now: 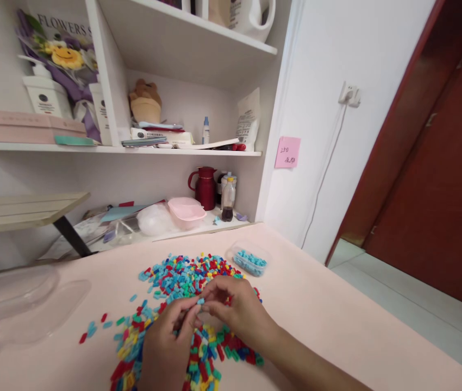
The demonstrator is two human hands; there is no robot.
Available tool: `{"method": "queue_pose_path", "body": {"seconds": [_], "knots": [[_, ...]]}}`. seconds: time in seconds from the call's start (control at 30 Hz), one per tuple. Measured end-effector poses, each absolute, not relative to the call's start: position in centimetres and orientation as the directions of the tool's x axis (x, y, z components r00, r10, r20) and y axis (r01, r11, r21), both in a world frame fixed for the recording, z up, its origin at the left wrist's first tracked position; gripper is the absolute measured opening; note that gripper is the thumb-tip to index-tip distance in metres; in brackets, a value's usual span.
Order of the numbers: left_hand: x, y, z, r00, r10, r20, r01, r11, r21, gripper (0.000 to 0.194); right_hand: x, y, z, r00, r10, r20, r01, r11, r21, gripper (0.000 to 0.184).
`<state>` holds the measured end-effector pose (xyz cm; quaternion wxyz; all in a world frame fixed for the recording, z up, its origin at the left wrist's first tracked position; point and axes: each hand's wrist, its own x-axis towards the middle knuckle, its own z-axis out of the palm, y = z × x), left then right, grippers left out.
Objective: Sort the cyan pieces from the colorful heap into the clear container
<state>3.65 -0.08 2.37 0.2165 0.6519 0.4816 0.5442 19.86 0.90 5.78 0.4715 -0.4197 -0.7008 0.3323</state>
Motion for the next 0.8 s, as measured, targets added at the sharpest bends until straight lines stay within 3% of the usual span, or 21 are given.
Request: {"method": "queue_pose_path", "body": {"seconds": [0.27, 0.47, 0.67, 0.8], "knots": [[3.5, 0.6, 1.9, -0.009, 0.755, 0.656, 0.562, -0.539, 0.628, 0.022, 20.1, 1.3, 5.2, -0.232, 0.889, 0.394, 0.304, 0.451, -0.839, 0.003], [3.6, 0.3, 2.7, 0.011, 0.673, 0.740, 0.658, -0.562, 0.501, 0.027, 20.0, 1.3, 5.7, -0.219, 0.919, 0.329, 0.212, 0.374, -0.903, 0.010], [3.7, 0.3, 2.5, -0.004, 0.654, 0.757, 0.709, -0.532, 0.463, 0.028, 19.7, 1.0, 6.1, -0.208, 0.940, 0.271, 0.170, 0.307, -0.936, 0.007], [3.6, 0.3, 1.9, -0.025, 0.684, 0.729, 0.705, -0.505, 0.498, 0.028, 19.7, 1.2, 6.2, -0.200, 0.943, 0.265, 0.197, 0.304, -0.932, 0.006]]}}
